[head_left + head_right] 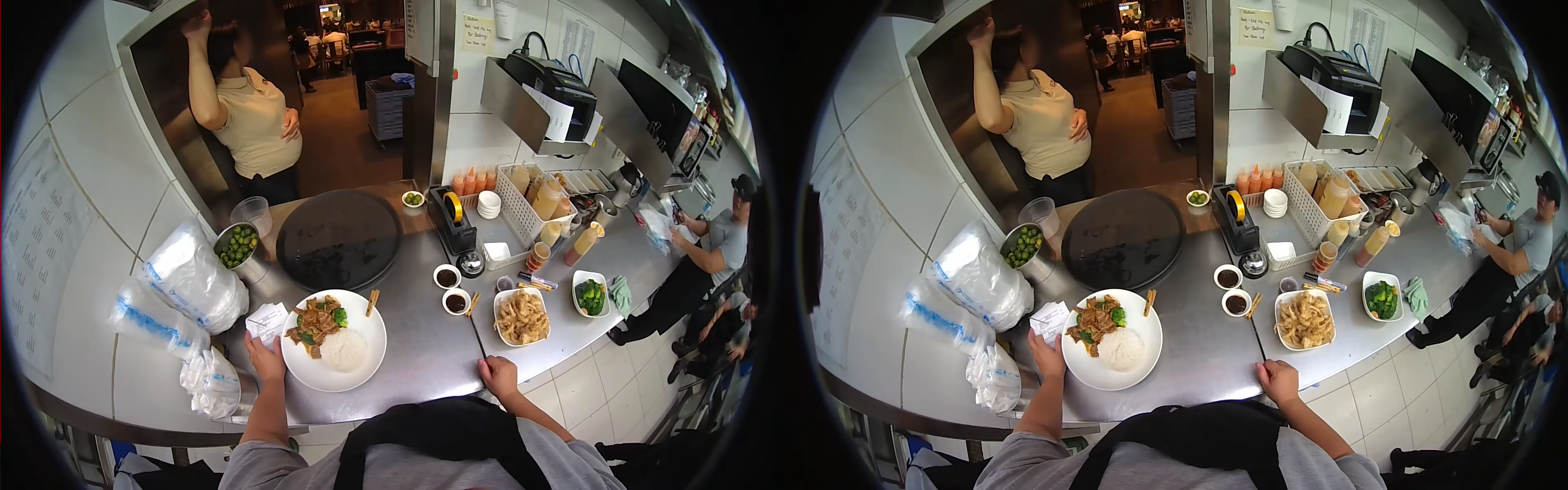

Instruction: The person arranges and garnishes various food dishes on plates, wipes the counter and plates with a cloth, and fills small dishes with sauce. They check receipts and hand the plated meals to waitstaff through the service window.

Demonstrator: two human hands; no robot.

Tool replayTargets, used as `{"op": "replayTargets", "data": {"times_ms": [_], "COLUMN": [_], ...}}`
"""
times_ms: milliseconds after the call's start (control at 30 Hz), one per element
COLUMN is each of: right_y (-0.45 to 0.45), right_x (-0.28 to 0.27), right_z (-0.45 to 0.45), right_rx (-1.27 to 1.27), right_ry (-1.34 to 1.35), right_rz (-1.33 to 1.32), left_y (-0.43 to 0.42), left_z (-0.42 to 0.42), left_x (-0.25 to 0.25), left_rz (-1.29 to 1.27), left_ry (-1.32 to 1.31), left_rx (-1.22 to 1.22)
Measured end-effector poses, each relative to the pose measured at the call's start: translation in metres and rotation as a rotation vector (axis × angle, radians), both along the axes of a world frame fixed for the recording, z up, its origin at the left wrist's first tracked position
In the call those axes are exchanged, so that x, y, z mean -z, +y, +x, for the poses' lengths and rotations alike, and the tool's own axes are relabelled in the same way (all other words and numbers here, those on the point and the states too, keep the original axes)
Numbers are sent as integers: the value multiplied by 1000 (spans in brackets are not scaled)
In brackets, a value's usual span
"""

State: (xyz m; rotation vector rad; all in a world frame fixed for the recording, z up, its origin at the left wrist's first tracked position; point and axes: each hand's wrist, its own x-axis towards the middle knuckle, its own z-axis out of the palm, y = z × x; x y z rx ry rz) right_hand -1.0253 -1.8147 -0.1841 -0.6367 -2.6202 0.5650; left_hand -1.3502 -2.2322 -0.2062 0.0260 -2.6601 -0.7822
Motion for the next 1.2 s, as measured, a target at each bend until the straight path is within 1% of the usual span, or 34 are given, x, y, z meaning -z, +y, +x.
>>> {"op": "replayTargets", "data": {"times_ms": [433,933,1200], "right_y": [-1,-2,-1], "right_x": [3,0,4], "right_z": [0,-2,-1], "right_rx": [1,-9,-9], "right_ry": [1,8,16], "right_rz": [22,57,42], "left_y": [5,-4,1], "left_z": [3,-7,-2], "left_x": [-6,15,7], "left_rz": [-42,-69,-65], "left_ry": [-66,-42,-49], "left_rx": [-34,-39,-45]}}
